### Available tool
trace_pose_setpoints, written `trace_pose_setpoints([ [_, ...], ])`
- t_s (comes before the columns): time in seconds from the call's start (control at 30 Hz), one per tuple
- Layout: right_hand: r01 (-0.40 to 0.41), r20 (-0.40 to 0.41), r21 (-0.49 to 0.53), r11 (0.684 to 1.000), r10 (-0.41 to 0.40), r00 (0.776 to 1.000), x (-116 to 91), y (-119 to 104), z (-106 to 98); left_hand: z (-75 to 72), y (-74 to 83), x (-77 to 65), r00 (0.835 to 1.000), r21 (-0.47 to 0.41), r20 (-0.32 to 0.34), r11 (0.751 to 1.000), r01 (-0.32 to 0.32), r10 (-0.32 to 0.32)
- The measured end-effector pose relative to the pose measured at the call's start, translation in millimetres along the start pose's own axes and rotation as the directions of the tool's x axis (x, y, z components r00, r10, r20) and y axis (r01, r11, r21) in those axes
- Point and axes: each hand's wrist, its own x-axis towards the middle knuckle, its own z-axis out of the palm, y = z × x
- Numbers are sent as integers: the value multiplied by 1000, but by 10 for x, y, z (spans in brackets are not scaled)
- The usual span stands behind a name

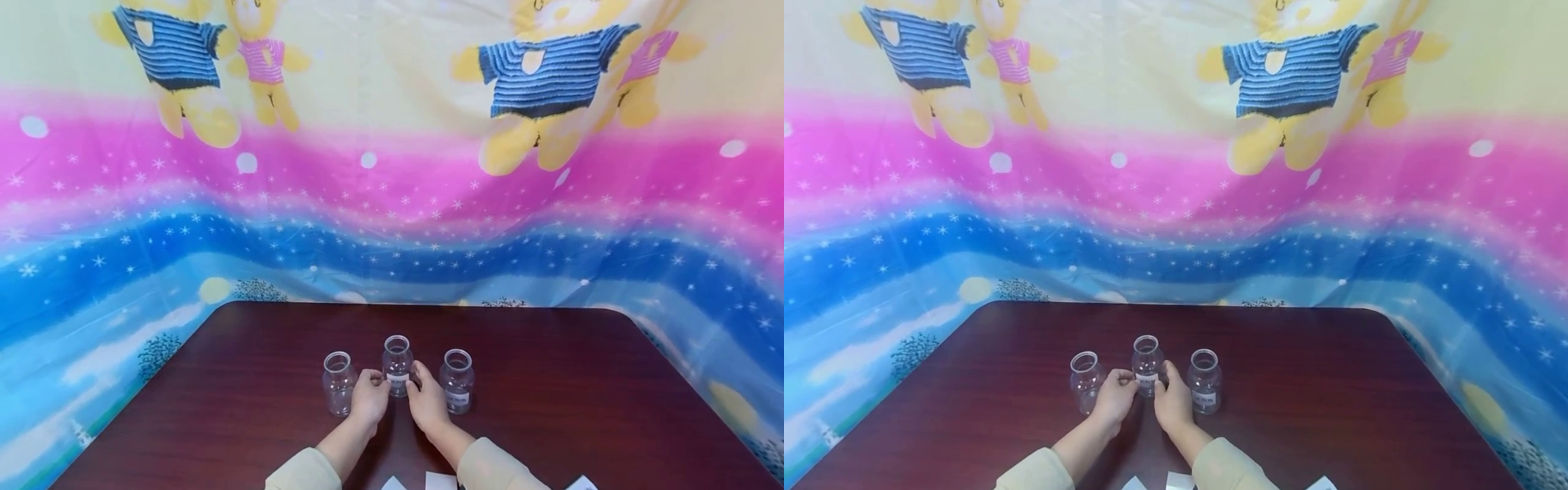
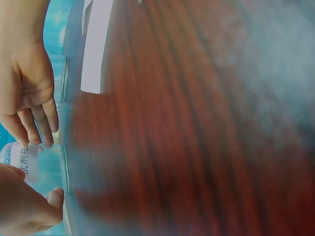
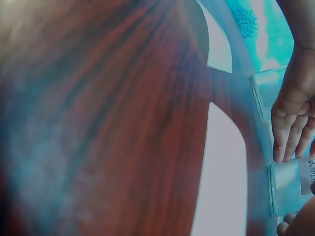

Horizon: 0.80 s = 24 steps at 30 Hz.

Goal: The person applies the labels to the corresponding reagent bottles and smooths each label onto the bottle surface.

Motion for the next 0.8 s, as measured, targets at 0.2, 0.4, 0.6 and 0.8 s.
trace_pose_setpoints([
  [0.2, -13, -7, 15, 1000, 13, 1000, -33, -21, -33, 44, 12, -54, 999, -3, -32, 1000, -10, 10],
  [0.4, -38, -15, -16, 999, 38, 999, -44, -44, -35, 36, -2, -54, 1000, 10, -27, 1000, 7, -7],
  [0.6, -67, 4, -11, 998, 67, 998, -59, -76, -41, 10, -14, -59, 999, 15, 11, 999, 37, -37],
  [0.8, -54, 36, -10, 998, 54, 998, -83, -131, -84, -79, -18, -86, 995, -25, 94, 999, 31, -28],
])
